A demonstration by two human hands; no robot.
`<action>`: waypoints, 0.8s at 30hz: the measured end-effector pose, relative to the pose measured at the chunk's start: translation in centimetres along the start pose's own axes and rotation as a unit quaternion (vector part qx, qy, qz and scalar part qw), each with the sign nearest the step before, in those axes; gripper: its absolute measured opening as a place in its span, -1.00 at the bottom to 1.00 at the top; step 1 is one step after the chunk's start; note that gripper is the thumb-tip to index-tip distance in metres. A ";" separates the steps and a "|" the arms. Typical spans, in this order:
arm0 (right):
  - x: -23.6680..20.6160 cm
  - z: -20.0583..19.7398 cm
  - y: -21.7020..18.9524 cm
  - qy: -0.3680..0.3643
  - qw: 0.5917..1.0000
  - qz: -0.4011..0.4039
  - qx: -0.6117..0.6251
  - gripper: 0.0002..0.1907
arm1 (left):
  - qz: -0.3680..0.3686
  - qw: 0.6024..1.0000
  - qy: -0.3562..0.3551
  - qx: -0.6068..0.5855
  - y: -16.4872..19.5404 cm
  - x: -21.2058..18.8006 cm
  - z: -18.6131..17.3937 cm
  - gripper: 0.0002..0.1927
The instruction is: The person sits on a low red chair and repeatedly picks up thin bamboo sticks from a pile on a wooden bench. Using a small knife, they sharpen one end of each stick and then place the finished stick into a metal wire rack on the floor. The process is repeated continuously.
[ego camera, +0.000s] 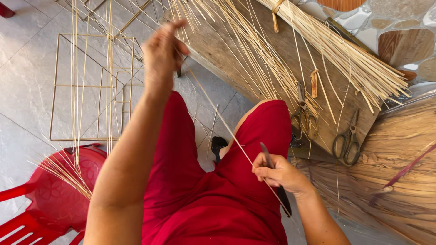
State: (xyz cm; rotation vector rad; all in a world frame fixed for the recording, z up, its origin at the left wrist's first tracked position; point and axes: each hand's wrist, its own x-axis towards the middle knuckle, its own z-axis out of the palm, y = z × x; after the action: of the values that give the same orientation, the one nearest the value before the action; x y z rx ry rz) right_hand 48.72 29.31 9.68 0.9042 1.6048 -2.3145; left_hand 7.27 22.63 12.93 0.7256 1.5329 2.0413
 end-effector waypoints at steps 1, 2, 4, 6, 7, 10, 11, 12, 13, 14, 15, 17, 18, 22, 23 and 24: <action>-0.4 -0.3 0.0 -0.004 1.000 -0.010 0.007 -0.92 | 0.036 0.998 0.025 -0.039 0.9 0.8 -1.0 -0.61; -0.6 -0.5 0.1 0.006 1.000 -0.014 0.024 -0.92 | 0.075 0.993 0.049 -0.077 1.6 1.3 -1.8 -0.62; -0.8 -0.7 -0.1 0.025 0.998 -0.021 0.058 -0.92 | 0.133 0.987 0.092 -0.010 2.2 1.2 -3.0 -0.62; -0.7 -0.5 -0.5 0.031 0.996 -0.054 0.066 -0.92 | 0.172 0.976 0.112 0.073 1.8 -0.5 -3.0 -0.57; -0.5 -0.2 -0.7 0.035 0.995 -0.069 0.070 -0.92 | 0.182 0.970 0.109 0.120 1.2 -1.8 -2.2 -0.50; 0.8 1.2 -1.5 0.016 0.991 -0.105 0.082 -0.92 | -0.029 0.988 -0.070 0.132 -0.7 -8.7 1.3 -0.54; 1.4 1.9 -1.7 0.011 0.991 -0.110 0.080 -0.91 | -0.098 0.983 -0.132 0.084 -1.0 -11.0 2.4 -0.52; 2.2 2.5 -2.0 0.006 0.990 -0.117 0.077 -0.91 | -0.130 0.977 -0.168 0.012 -1.0 -13.1 3.7 -0.51; 3.0 3.1 -2.2 0.001 0.990 -0.122 0.075 -0.90 | -0.163 0.963 -0.204 -0.061 -0.9 -14.6 4.6 -0.51; 3.6 3.8 -2.3 -0.002 0.989 -0.129 0.071 -0.89 | -0.161 0.963 -0.191 -0.103 -0.5 -15.8 5.3 -0.53; 4.2 4.5 -2.3 -0.005 0.988 -0.136 0.068 -0.87 | -0.158 0.961 -0.177 -0.145 0.0 -16.7 5.7 -0.55; 5.1 5.2 -2.6 0.009 0.987 -0.152 0.054 -0.79 | -0.146 0.963 -0.135 -0.179 1.6 -16.8 5.8 -0.59; 5.4 5.2 -2.8 0.026 0.986 -0.161 0.044 -0.72 | -0.137 0.970 -0.107 -0.172 2.9 -16.3 5.2 -0.60; 5.6 4.5 -2.9 0.042 0.977 -0.203 0.042 -0.33 | -0.008 0.985 -0.038 -0.170 12.0 -14.3 0.1 -0.59; 5.5 4.1 -2.8 0.048 0.976 -0.200 0.068 -0.26 | 0.024 0.994 -0.025 -0.100 15.1 -14.0 -1.6 -0.57; 5.4 3.9 -2.5 0.054 0.974 -0.197 0.094 -0.20 | 0.064 0.997 -0.008 -0.042 18.1 -13.5 -2.8 -0.58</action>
State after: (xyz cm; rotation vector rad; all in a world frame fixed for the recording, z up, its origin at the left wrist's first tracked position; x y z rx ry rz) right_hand 41.77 27.77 9.47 0.8219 1.7688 -2.7686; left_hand 14.30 7.17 28.02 0.8243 1.4151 2.1737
